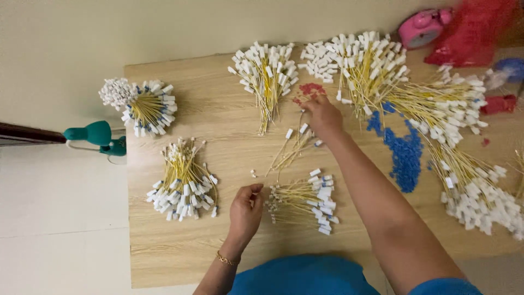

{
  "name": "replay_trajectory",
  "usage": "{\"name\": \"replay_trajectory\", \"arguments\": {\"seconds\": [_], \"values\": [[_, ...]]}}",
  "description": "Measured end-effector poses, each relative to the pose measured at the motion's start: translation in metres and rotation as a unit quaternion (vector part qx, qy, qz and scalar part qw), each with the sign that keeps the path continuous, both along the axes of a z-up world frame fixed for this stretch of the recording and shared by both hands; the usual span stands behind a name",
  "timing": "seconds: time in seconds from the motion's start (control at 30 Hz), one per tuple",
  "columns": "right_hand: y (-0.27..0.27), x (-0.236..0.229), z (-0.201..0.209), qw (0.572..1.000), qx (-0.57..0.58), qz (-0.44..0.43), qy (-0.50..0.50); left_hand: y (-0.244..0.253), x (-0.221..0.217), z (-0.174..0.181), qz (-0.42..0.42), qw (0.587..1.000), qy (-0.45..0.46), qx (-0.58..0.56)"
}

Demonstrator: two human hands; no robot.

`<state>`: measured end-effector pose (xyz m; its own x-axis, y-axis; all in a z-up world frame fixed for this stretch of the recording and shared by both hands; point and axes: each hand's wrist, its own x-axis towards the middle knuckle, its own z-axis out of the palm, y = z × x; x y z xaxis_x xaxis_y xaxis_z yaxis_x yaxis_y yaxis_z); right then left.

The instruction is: Assemble small white plastic components onto metallic pins for wire bundles.

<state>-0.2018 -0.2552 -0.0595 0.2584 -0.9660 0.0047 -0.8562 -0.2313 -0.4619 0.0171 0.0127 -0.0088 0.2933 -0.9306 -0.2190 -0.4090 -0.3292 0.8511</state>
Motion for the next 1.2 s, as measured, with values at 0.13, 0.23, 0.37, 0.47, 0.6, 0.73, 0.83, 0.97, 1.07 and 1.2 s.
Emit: {"name": "replay_trajectory", "arguments": {"seconds": [0.13, 0.23, 0.37, 0.47, 0.6, 0.73, 0.83, 0.97, 1.07, 1.2], "values": [[-0.016, -0.001, -0.010, 0.996, -0.014, 0.055, 0.070, -0.008, 0.004, 0.010, -0.001, 1.000, -0.017, -0.014], [-0.012, -0.005, 0.007, 0.992, -0.017, 0.084, 0.096, -0.012, 0.003, 0.010, 0.014, 1.000, 0.017, 0.007], [0.001, -0.019, 0.031, 0.990, -0.094, 0.093, 0.056, -0.018, 0.001, 0.022, 0.019, 0.999, 0.024, 0.012], [0.019, -0.030, 0.083, 0.980, -0.179, 0.089, 0.004, -0.029, 0.000, 0.050, 0.010, 0.998, 0.022, -0.050], [0.059, -0.043, 0.163, 0.963, -0.243, 0.089, -0.071, -0.050, -0.006, 0.115, -0.026, 0.985, -0.056, -0.163], [0.110, -0.035, 0.221, 0.955, -0.257, 0.119, -0.091, -0.069, -0.023, 0.154, -0.078, 0.942, -0.141, -0.296], [0.146, -0.023, 0.250, 0.945, -0.270, 0.149, -0.106, -0.075, -0.034, 0.175, -0.124, 0.919, -0.146, -0.345], [0.176, -0.020, 0.272, 0.930, -0.289, 0.196, -0.119, -0.069, -0.037, 0.171, -0.210, 0.936, -0.024, -0.281], [0.192, -0.028, 0.274, 0.932, -0.276, 0.202, -0.118, -0.053, -0.033, 0.155, -0.220, 0.953, 0.137, -0.156], [0.213, -0.057, 0.254, 0.966, -0.195, 0.132, -0.102, -0.024, -0.007, 0.125, -0.200, 0.962, 0.114, -0.147]]}}
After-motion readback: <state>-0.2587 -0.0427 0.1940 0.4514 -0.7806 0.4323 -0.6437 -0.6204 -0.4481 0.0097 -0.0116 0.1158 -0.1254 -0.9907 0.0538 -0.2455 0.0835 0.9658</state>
